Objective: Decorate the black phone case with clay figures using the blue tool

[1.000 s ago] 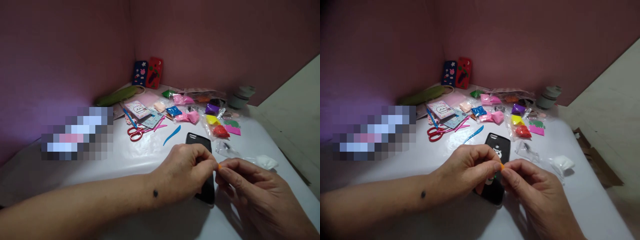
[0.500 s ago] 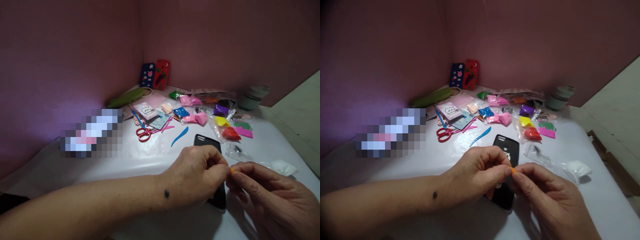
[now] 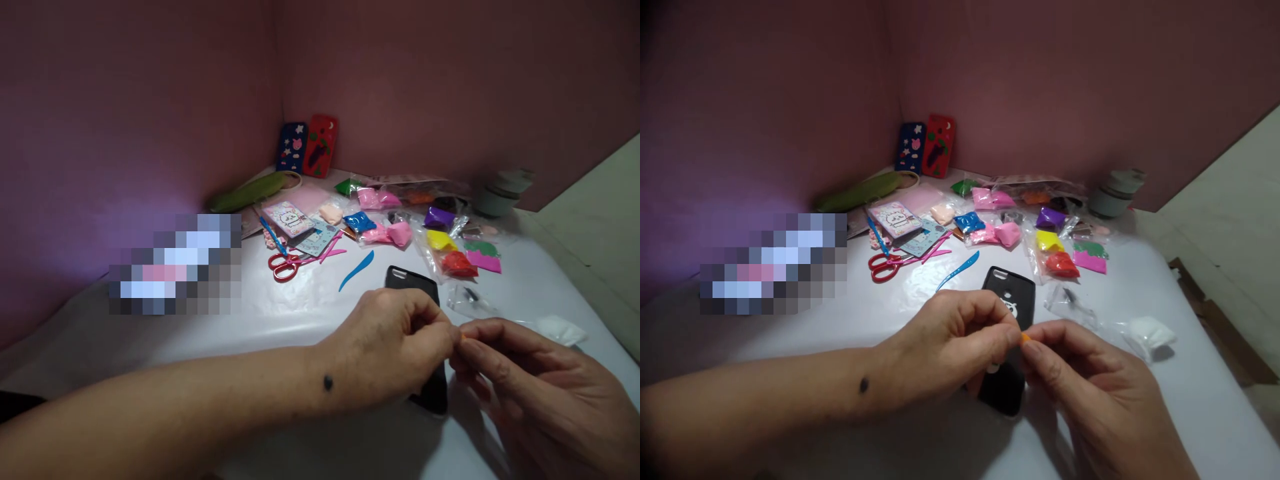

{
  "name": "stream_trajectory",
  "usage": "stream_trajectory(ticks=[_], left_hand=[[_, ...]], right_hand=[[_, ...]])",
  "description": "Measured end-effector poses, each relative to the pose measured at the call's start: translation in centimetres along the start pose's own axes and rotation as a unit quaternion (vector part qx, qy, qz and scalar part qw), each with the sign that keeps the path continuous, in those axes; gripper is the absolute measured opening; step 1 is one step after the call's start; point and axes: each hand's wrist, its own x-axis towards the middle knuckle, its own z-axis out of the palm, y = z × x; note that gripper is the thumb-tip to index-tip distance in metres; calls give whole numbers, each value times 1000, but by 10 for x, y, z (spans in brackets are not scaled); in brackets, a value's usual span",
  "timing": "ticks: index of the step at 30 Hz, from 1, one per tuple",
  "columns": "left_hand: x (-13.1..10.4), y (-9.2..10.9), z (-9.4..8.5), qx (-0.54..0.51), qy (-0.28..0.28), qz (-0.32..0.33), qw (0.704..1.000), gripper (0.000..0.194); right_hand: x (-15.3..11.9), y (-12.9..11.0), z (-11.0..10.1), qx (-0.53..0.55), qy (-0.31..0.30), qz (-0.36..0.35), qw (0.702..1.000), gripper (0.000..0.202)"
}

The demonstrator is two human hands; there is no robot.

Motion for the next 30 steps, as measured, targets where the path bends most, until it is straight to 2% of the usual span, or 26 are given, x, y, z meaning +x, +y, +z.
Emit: stream_trajectory(ticks=[6, 13, 20, 26, 30], left_hand=[[3, -1, 2, -56, -14, -51, 997, 14], [1, 1, 1, -54, -5, -46, 997, 16], [0, -2, 1, -43, -21, -45, 998, 20], [2, -1, 2, -23, 2, -46, 999, 16], [2, 0, 2, -35, 7, -46, 998, 17]], right_hand=[[1, -3, -5, 21, -62, 33, 997, 15], [4, -1, -4, 76, -40, 27, 996, 10], [4, -7, 1, 67, -24, 53, 996, 14], [3, -5, -4, 37, -64, 28, 997, 18], [3, -1, -6, 44, -63, 25, 997, 20]])
